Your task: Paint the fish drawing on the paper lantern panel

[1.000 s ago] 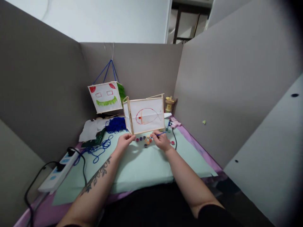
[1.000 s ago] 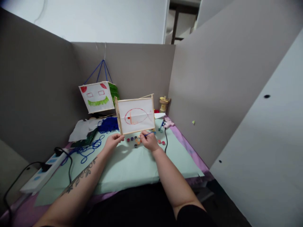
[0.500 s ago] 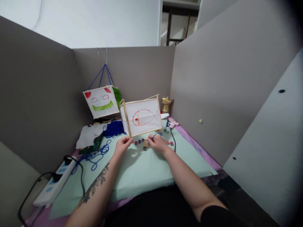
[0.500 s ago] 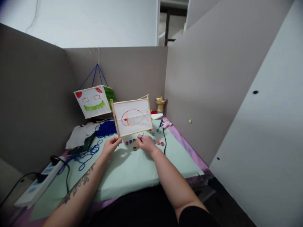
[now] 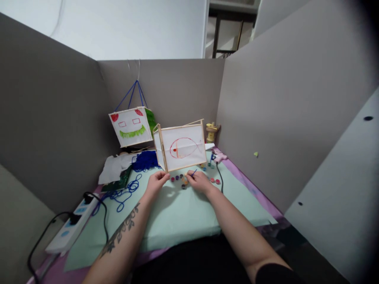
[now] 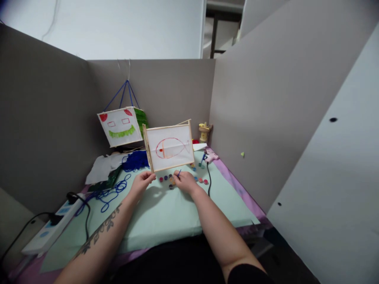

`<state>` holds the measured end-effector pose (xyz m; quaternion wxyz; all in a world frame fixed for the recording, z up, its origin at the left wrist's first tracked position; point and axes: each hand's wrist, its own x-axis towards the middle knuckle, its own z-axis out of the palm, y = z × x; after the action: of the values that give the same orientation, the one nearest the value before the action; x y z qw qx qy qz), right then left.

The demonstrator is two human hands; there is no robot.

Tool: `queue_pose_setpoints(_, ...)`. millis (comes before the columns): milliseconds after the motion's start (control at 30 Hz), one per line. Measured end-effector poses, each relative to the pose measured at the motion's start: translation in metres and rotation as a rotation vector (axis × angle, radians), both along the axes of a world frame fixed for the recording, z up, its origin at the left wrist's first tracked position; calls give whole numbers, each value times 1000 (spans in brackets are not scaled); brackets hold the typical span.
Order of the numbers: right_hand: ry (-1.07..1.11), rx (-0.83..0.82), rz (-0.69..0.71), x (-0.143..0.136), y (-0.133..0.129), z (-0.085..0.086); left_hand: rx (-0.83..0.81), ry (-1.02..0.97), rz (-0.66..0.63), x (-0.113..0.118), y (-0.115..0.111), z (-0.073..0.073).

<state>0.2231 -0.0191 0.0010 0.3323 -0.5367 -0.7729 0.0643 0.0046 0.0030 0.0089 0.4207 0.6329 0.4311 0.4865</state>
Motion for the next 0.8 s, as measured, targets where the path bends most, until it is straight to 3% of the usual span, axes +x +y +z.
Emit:
queue_pose_setpoints(300,101,37,42,2,3,-3,14,13,0,-1,3,-5)
queue_pose_setpoints(433,385,176,110,11,-1,-2,8,22,7,-1,2,-3)
queue_pose_setpoints(567,704,388,17,18,-8,2,-9,32,4,0,1,-1)
queue_pose_setpoints(800,829,470,-32,20,-6,2,-13,48,12,0,2,-3)
